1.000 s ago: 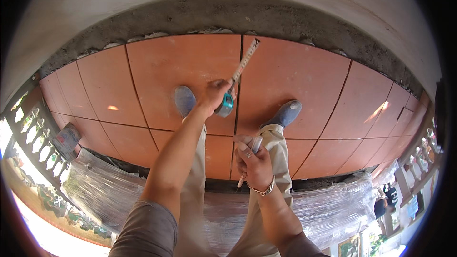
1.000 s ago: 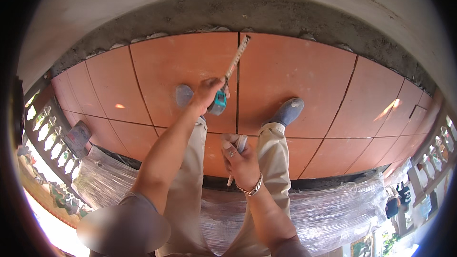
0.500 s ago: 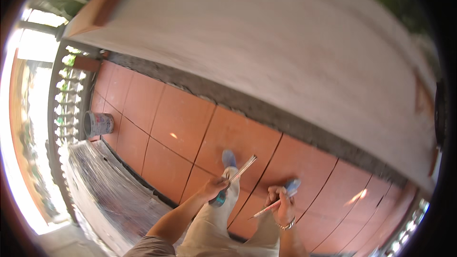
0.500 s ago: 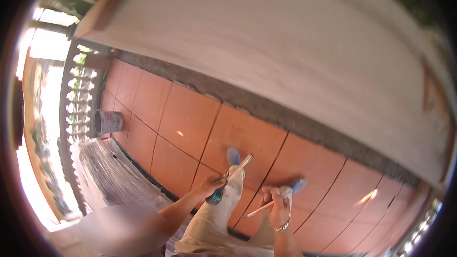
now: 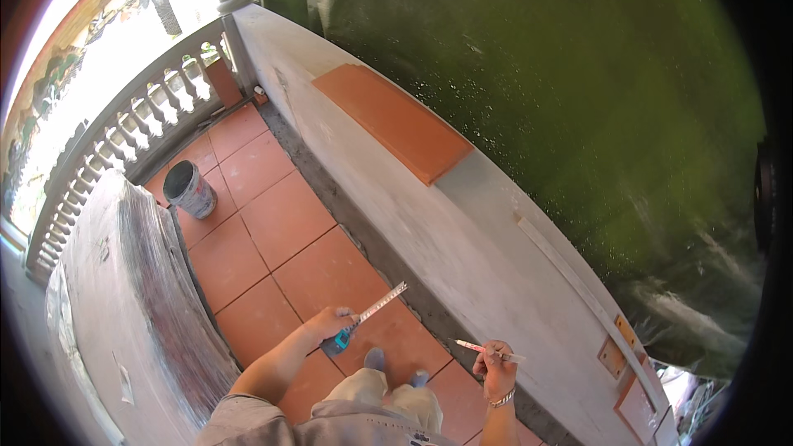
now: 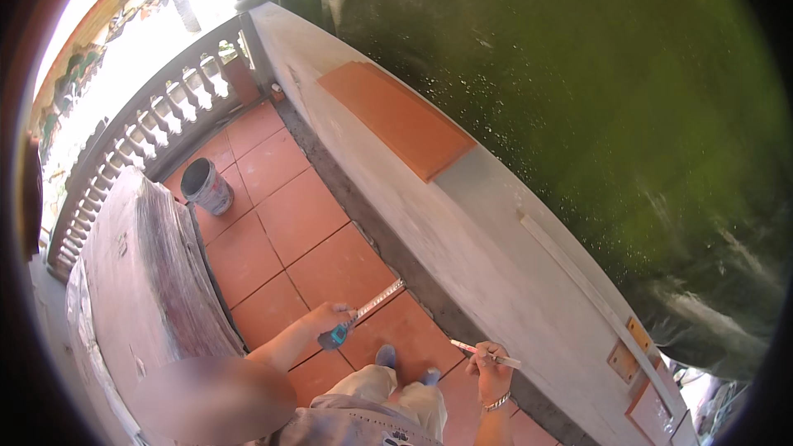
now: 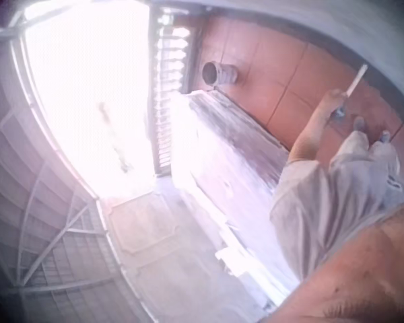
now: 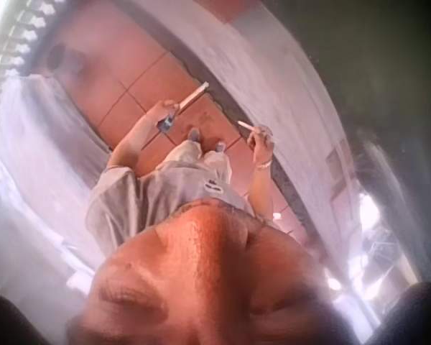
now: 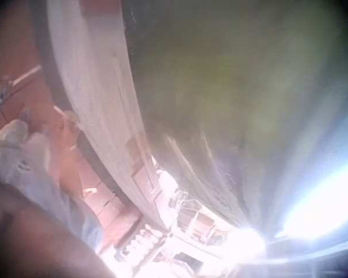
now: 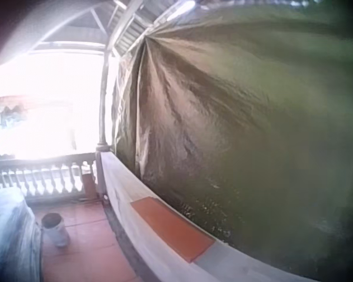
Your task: The person measures a tiled floor and a low wall using a tape measure, then marks red tiles with a white marker. They use a straight edge to draw straight lines on the tiles and repeatedly reposition the tiles to verify measurements.
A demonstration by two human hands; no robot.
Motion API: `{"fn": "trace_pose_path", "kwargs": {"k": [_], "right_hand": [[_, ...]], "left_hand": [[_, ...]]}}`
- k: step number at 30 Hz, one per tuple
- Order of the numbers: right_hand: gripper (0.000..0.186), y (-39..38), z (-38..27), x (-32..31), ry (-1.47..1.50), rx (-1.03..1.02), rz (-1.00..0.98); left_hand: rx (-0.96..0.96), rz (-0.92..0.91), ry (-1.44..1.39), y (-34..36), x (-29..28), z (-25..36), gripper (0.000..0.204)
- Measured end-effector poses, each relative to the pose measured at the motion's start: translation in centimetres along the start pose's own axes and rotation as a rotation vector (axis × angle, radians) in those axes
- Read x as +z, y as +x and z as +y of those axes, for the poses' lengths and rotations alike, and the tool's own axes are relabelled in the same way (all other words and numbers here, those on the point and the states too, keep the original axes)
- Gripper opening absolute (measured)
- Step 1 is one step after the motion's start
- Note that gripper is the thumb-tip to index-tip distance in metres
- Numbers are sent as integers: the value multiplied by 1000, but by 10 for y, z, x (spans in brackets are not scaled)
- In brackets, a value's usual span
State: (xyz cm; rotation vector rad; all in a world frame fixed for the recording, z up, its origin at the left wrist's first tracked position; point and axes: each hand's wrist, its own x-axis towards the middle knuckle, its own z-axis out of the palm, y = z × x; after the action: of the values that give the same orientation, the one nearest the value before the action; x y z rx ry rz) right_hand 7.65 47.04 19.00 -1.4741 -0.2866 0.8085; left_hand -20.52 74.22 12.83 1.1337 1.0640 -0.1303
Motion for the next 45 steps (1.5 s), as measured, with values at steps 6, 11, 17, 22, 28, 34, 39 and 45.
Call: {"fn": "trace_pose_path", "kwargs": {"k": [6, 11, 17, 22, 28, 34, 39, 45], "right_hand": [[19, 52, -30, 28, -36, -51, -1], [23, 120, -57, 67, 141, -45, -69], [17, 216, -99, 144, 133, -241, -311], [16, 262, -125, 201, 134, -270, -433], [19, 306, -144, 266, 53, -268, -444], [21, 375, -157, 371, -11, -242, -362], [23, 427, -158, 445, -66, -332, -407], [21, 470, -156, 495, -140, -349, -393]], "left_hand": [[79, 34, -35, 5, -58, 78, 24], [48, 182, -47, 4, -99, 142, 23], [167, 237, -33, 12, -157, 199, 23], [219, 103, -67, 38, -218, 250, 21], [181, 61, 48, 104, -318, 327, 22], [181, -99, -22, 178, -413, 402, 20], [93, -217, -113, 218, -447, 423, 18], [-10, -291, -197, 235, -458, 426, 18]]}}
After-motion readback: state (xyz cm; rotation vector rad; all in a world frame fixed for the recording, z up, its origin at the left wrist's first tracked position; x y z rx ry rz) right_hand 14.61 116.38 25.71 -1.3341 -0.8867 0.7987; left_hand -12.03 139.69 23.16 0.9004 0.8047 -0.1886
